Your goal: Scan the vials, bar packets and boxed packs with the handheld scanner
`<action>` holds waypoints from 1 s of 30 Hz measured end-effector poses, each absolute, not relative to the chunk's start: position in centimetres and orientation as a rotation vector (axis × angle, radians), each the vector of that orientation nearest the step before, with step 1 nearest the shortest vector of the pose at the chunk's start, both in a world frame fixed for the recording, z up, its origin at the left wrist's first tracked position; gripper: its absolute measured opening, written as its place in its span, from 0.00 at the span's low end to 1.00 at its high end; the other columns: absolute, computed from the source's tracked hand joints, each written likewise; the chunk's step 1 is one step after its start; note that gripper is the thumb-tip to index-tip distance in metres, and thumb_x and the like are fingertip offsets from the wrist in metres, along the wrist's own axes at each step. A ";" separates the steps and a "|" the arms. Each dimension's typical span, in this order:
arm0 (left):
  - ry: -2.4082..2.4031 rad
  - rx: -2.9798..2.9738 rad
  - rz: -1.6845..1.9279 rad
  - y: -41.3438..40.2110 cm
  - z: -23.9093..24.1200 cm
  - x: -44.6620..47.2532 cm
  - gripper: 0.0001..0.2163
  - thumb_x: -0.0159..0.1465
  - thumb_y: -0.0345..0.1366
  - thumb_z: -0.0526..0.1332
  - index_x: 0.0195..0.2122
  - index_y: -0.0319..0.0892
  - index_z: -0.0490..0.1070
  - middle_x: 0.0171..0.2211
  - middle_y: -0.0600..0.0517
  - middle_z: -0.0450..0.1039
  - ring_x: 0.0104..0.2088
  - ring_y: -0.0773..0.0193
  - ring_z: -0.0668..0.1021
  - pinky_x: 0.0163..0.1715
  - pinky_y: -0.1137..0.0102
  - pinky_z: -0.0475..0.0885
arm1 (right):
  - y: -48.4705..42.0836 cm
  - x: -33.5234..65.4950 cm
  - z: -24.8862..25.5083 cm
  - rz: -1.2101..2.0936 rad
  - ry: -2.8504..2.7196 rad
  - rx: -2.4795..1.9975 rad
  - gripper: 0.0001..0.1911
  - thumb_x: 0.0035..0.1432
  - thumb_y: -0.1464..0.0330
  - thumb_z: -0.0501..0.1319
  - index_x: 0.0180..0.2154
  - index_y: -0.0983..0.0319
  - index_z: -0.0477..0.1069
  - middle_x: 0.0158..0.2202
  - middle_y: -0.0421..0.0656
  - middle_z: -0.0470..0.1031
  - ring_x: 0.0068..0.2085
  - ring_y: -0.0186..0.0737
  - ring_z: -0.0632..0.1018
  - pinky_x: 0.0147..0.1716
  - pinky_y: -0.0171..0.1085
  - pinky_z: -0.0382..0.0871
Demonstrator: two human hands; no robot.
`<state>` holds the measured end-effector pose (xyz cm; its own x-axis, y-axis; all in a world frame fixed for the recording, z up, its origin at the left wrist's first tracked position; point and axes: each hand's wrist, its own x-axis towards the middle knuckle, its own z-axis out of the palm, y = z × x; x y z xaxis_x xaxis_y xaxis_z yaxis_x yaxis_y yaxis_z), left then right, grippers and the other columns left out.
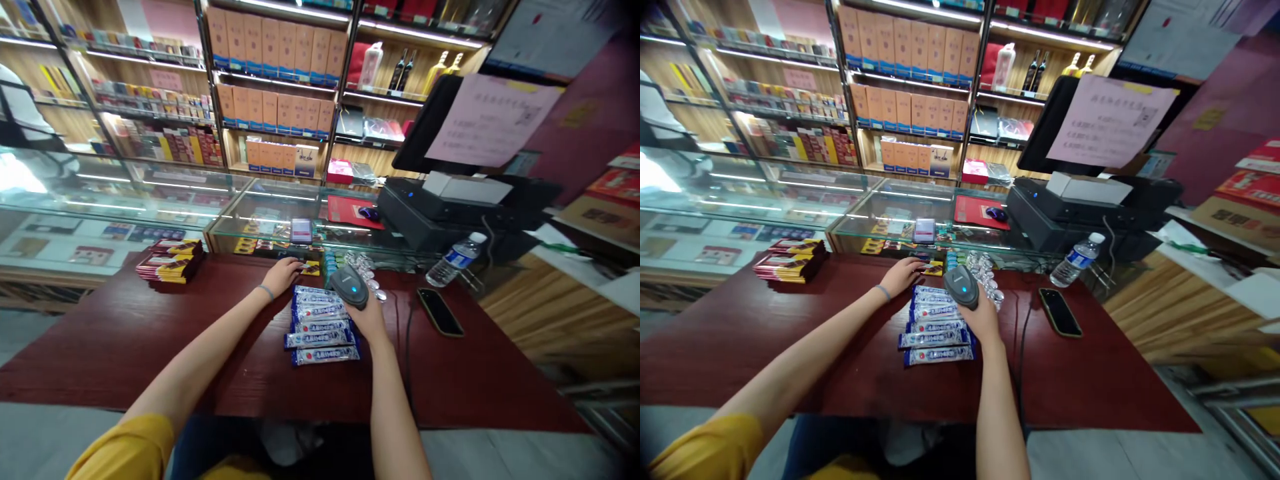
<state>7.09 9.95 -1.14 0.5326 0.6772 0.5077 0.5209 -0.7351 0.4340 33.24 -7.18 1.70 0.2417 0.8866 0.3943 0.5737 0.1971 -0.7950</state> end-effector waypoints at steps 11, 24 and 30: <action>1.289 2.701 0.457 10.1 0.3 10.2 0.14 0.67 0.36 0.64 0.53 0.44 0.79 0.51 0.38 0.79 0.52 0.47 0.79 0.53 0.58 0.74 | -7.3 32.7 2.0 0.385 -1.447 -1.500 0.28 0.51 0.64 0.69 0.55 0.58 0.72 0.45 0.47 0.84 0.52 0.54 0.82 0.54 0.49 0.76; 1.214 2.929 0.133 8.4 3.1 8.9 0.15 0.71 0.28 0.53 0.50 0.35 0.77 0.39 0.34 0.80 0.39 0.49 0.83 0.42 0.59 0.75 | -7.2 32.6 1.8 0.383 -1.457 -1.473 0.31 0.51 0.63 0.68 0.57 0.59 0.71 0.46 0.48 0.84 0.49 0.54 0.83 0.51 0.49 0.77; 1.348 2.786 0.463 7.0 3.4 4.5 0.14 0.72 0.34 0.55 0.55 0.42 0.75 0.43 0.41 0.82 0.42 0.53 0.83 0.42 0.65 0.74 | -7.0 32.3 1.8 0.348 -1.471 -1.464 0.32 0.49 0.63 0.69 0.57 0.59 0.72 0.43 0.46 0.84 0.49 0.54 0.83 0.50 0.48 0.77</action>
<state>4.49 7.03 3.39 0.5853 0.7687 0.2579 0.7650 -0.6290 0.1385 32.33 -7.03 1.75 0.2220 0.8758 0.4286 0.5912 0.2286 -0.7734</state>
